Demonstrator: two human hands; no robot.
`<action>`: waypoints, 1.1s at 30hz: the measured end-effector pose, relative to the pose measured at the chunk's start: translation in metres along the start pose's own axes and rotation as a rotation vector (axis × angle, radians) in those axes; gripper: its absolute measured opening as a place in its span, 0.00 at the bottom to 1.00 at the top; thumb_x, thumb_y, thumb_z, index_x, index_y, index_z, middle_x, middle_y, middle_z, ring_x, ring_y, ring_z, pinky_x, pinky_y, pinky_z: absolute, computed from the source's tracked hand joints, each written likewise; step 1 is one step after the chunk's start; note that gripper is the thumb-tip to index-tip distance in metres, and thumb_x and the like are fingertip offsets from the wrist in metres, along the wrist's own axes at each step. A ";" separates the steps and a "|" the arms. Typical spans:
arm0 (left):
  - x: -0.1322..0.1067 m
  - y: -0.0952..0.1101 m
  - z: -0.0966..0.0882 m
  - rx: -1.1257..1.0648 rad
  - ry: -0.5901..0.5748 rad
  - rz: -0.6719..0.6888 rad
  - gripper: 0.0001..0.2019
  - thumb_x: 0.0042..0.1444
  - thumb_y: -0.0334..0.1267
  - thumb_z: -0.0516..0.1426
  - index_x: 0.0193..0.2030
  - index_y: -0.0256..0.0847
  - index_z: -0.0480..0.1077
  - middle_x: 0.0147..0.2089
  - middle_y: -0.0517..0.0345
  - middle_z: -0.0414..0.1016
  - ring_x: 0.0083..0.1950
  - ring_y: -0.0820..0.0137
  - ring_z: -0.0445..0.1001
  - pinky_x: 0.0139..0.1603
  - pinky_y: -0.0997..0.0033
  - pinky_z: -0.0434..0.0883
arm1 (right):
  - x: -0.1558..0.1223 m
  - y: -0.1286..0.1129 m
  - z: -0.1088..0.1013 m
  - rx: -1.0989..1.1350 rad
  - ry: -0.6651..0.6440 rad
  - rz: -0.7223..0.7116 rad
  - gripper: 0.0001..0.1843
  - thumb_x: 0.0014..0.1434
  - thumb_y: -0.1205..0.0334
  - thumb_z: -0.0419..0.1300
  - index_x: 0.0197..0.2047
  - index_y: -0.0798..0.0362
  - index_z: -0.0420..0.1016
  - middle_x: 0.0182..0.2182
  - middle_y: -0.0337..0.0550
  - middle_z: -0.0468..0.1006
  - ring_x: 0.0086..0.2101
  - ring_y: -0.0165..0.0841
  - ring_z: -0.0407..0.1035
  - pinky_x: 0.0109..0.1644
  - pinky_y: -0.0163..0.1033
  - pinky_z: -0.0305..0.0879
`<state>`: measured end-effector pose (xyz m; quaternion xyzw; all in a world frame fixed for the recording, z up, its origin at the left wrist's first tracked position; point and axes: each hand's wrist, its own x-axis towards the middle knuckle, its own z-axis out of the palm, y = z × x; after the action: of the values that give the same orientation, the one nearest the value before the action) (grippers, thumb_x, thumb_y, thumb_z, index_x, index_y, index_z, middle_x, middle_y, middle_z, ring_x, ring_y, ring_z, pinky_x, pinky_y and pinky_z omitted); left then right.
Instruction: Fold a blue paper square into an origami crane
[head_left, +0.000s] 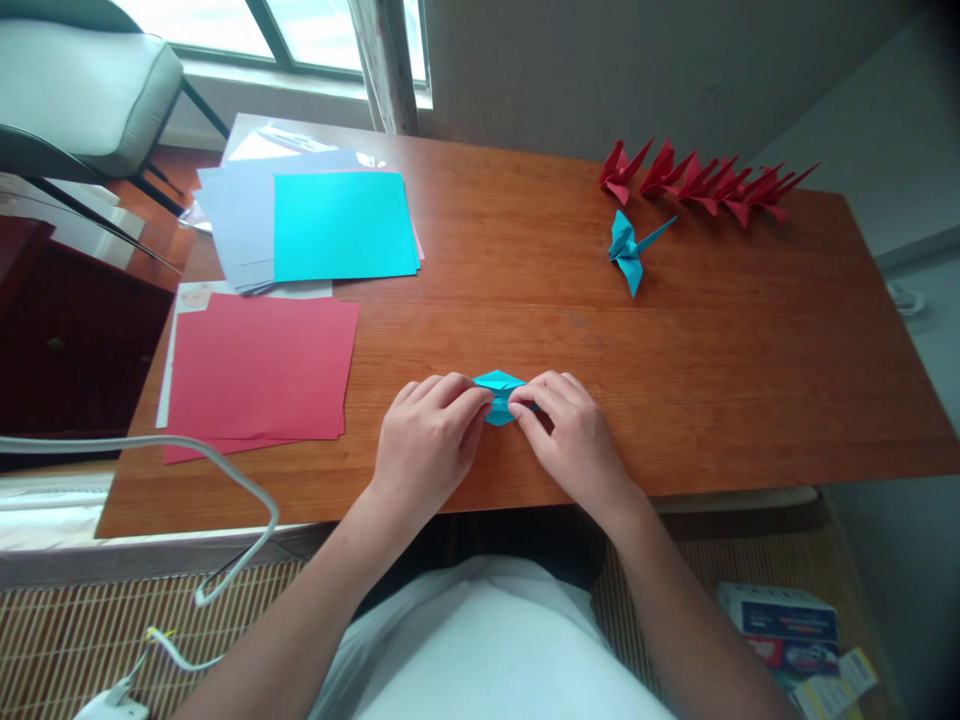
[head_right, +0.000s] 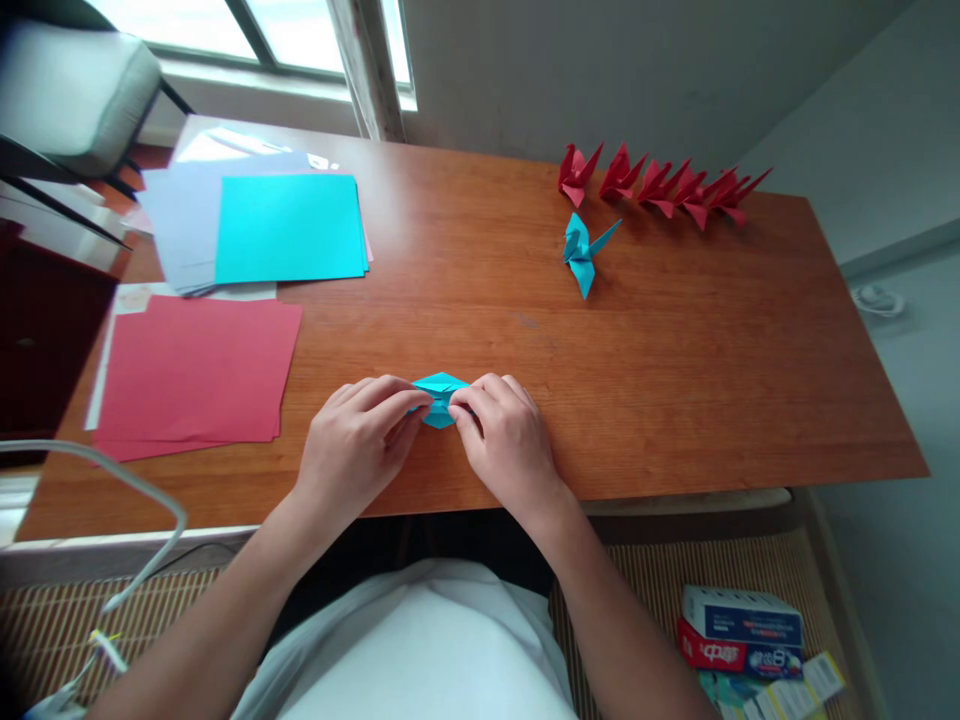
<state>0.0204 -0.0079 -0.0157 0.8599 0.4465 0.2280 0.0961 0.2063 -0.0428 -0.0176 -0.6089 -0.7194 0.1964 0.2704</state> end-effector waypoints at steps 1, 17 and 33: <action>0.000 0.000 0.000 0.000 -0.002 -0.004 0.07 0.67 0.37 0.56 0.39 0.43 0.75 0.38 0.58 0.80 0.37 0.66 0.73 0.39 0.64 0.66 | 0.000 0.000 0.000 0.002 0.001 0.001 0.06 0.67 0.66 0.58 0.39 0.49 0.75 0.36 0.44 0.77 0.40 0.39 0.69 0.46 0.45 0.67; 0.001 0.009 0.002 -0.004 -0.040 -0.071 0.09 0.67 0.36 0.54 0.38 0.42 0.75 0.39 0.54 0.78 0.39 0.64 0.72 0.40 0.63 0.66 | -0.001 -0.009 0.006 0.010 0.067 0.080 0.05 0.65 0.65 0.61 0.36 0.49 0.75 0.36 0.42 0.77 0.39 0.38 0.68 0.46 0.45 0.66; -0.010 0.001 -0.003 -0.066 -0.026 0.003 0.05 0.66 0.35 0.58 0.40 0.45 0.76 0.44 0.58 0.80 0.43 0.65 0.74 0.42 0.63 0.64 | -0.010 -0.001 0.005 0.056 0.068 -0.017 0.05 0.65 0.64 0.63 0.38 0.47 0.80 0.37 0.42 0.77 0.40 0.38 0.67 0.46 0.46 0.68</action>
<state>0.0143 -0.0165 -0.0158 0.8599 0.4361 0.2316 0.1297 0.2042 -0.0525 -0.0223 -0.6012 -0.7092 0.1933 0.3135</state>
